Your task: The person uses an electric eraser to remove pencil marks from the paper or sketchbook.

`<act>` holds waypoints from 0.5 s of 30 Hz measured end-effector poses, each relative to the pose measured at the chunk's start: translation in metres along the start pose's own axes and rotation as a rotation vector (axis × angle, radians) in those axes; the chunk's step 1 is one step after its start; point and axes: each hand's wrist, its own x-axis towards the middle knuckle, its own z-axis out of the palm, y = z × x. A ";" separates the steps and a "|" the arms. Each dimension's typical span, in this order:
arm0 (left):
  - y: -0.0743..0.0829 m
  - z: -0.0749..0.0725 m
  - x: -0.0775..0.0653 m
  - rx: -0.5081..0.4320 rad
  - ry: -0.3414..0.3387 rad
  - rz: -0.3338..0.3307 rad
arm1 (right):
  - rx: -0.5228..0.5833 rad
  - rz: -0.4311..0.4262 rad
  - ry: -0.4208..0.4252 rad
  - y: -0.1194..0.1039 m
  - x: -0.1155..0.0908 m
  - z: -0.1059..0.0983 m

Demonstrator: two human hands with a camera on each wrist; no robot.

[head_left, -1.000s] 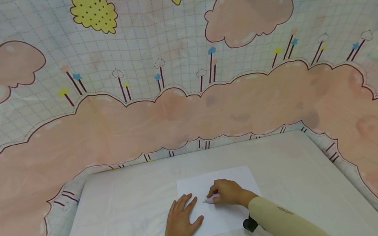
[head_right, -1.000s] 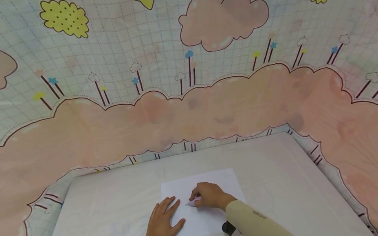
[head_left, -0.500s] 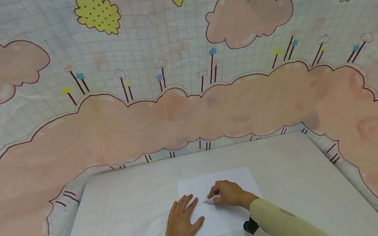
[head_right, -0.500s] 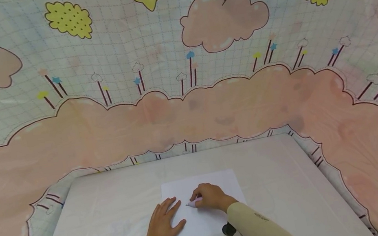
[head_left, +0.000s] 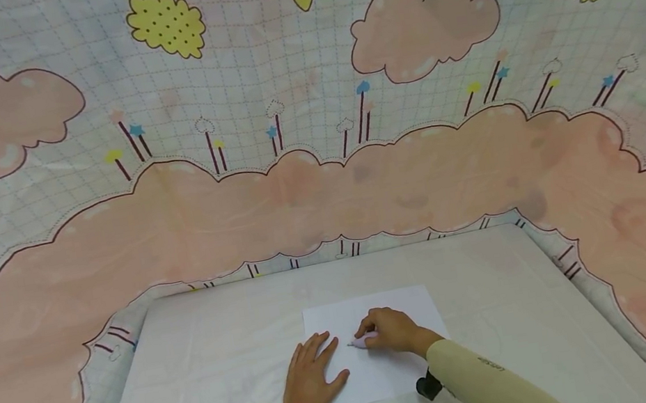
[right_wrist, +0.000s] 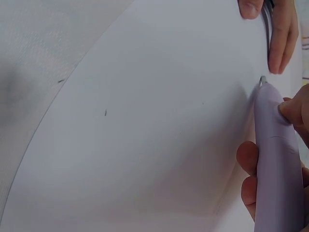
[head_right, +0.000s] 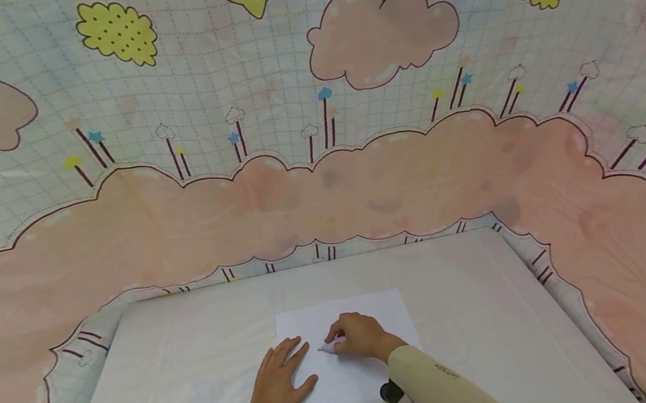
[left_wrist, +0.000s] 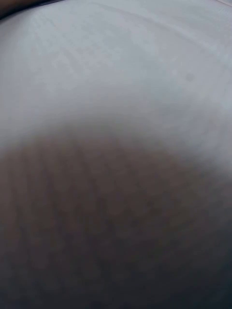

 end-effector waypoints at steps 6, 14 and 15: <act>-0.003 0.002 0.000 0.001 0.015 -0.002 | -0.005 0.000 0.008 0.004 -0.001 -0.001; -0.003 0.004 0.001 0.011 0.028 0.010 | 0.017 -0.012 0.001 0.001 0.003 0.004; -0.002 0.003 0.001 0.010 0.025 0.010 | 0.016 -0.015 0.002 0.000 0.004 0.004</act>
